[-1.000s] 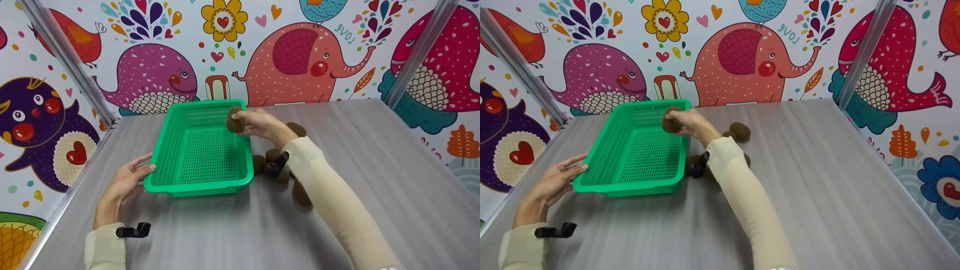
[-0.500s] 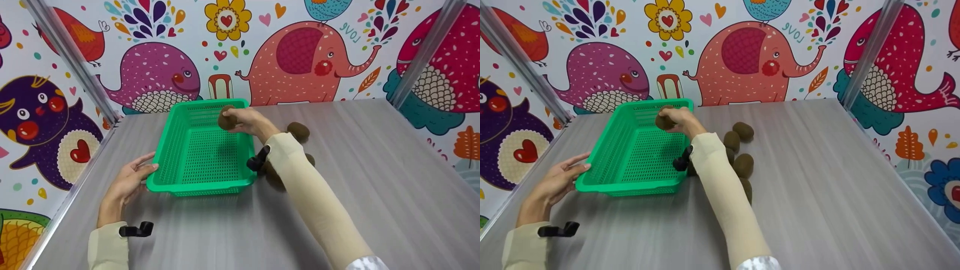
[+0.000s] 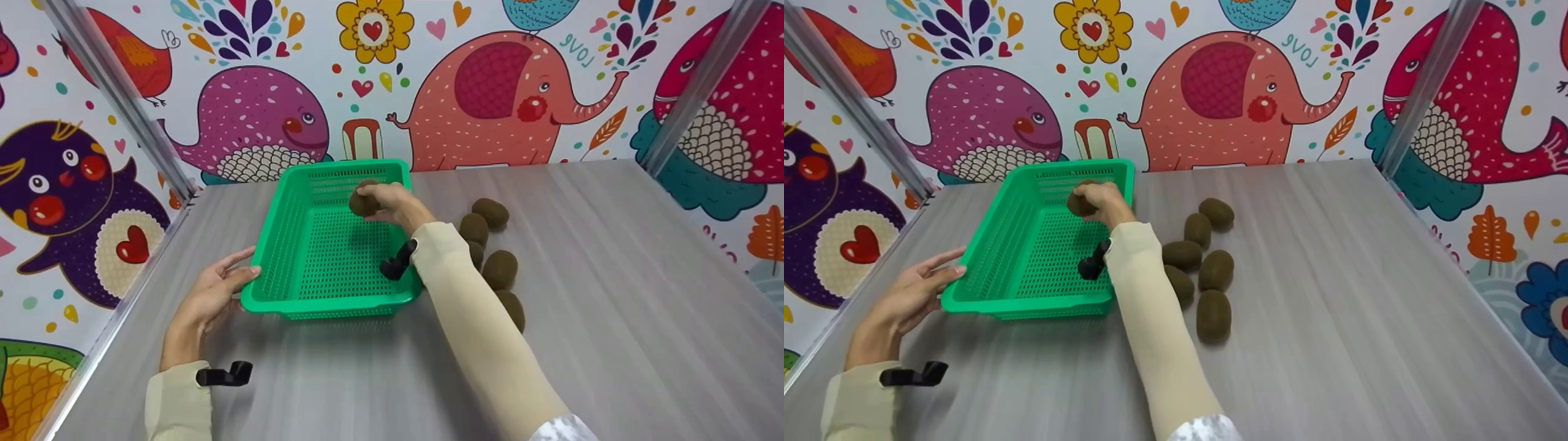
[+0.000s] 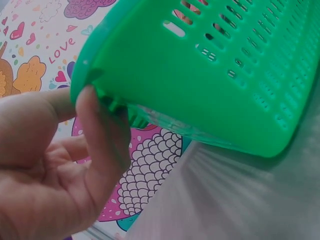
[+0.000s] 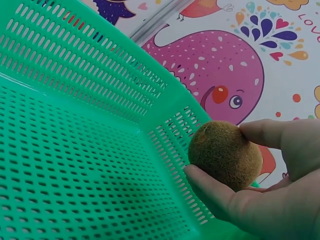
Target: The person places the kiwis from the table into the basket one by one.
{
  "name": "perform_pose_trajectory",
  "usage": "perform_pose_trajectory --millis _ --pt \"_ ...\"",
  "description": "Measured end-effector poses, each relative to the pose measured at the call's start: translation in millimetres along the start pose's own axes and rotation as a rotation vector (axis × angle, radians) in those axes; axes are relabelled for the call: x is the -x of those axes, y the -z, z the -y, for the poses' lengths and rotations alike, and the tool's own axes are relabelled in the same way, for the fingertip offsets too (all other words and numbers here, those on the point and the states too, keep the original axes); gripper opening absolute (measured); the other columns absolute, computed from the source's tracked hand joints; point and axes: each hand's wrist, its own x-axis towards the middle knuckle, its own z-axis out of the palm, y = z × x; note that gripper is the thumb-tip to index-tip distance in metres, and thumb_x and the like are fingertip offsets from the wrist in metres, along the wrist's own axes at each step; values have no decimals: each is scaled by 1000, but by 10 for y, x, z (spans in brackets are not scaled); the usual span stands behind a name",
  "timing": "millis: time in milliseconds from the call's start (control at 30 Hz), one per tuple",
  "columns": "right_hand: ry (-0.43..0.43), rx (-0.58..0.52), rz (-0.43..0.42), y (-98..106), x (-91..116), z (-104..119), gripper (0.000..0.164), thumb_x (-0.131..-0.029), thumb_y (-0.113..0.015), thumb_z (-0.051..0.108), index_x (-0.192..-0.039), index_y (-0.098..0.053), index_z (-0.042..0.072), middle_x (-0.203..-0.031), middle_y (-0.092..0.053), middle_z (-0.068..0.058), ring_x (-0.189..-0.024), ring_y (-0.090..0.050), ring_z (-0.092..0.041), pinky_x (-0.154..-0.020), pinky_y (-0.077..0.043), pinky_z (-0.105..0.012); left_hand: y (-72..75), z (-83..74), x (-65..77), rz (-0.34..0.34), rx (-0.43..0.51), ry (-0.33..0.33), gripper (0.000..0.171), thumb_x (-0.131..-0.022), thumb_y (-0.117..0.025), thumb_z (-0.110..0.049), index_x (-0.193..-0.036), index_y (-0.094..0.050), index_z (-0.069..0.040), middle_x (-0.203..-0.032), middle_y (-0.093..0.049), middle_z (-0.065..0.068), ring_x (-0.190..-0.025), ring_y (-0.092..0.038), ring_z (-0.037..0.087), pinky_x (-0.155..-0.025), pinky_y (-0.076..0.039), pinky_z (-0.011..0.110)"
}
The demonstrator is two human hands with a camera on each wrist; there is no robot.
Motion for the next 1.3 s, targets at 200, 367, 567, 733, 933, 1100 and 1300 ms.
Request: perform_pose_trajectory --millis 200,367,567,733,933,1100,1300 --pt "-23 9 -26 -20 -51 -94 59 -101 -59 14 -152 -31 2 -151 -38 -20 -138 -48 -34 -108 -50 -44 -11 -14 -4 -2 -8 -3 72 -101 -61 -28 -159 -24 -8 -115 -66 -4 -90 -70 9 -75 -61 29" --pt "-37 13 -40 -40 -77 -130 59 -103 -56 13 -154 -29 2 -153 -36 -19 -139 -46 -34 -109 -49 -44 -4 -26 1 -8 -15 1 72 -101 -62 -28 -159 -24 -8 -115 -65 -4 -91 -70 8 -76 -61 28" --pt "-46 19 -74 -39 -90 -129 59 -103 -54 12 -155 -27 4 -155 -34 -18 -140 -46 -34 -109 -49 -44 -10 -37 -13 0 -10 -3 73 -101 -62 -29 -160 -23 -9 -118 -64 -3 -90 -70 9 -72 -61 28" --pt "-51 42 -77 -42 -92 -138 59 -103 -53 10 -155 -27 3 -157 -31 -18 -141 -44 -36 -109 -49 -45 -7 -28 -2 -4 -13 2 72 -101 -62 -29 -159 -25 -9 -118 -65 -3 -87 -71 10 -71 -62 28" --pt "-60 75 -70 -34 -71 -144 62 -103 -52 11 -158 -23 3 -163 -24 -18 -149 -33 -38 -114 -43 -46 -23 -14 -8 -5 -17 -7 72 -101 -61 -30 -159 -24 -8 -118 -66 -3 -90 -71 9 -74 -62 29" --pt "-89 98 -54 -18 -25 -112 66 -103 -54 15 -159 -22 6 -166 -17 -17 -152 -25 -38 -116 -41 -45 -28 -9 -11 1 -4 -8 72 -102 -61 -29 -159 -24 -7 -115 -68 -4 -92 -72 10 -76 -62 30" --pt "-73 94 -32 7 52 -3 67 -101 -56 15 -160 -23 9 -163 -21 -24 -147 -36 -40 -114 -44 -45 -7 -15 6 -3 -25 -3 72 -102 -60 -29 -160 -23 -8 -116 -67 -4 -89 -71 9 -72 -61 28"
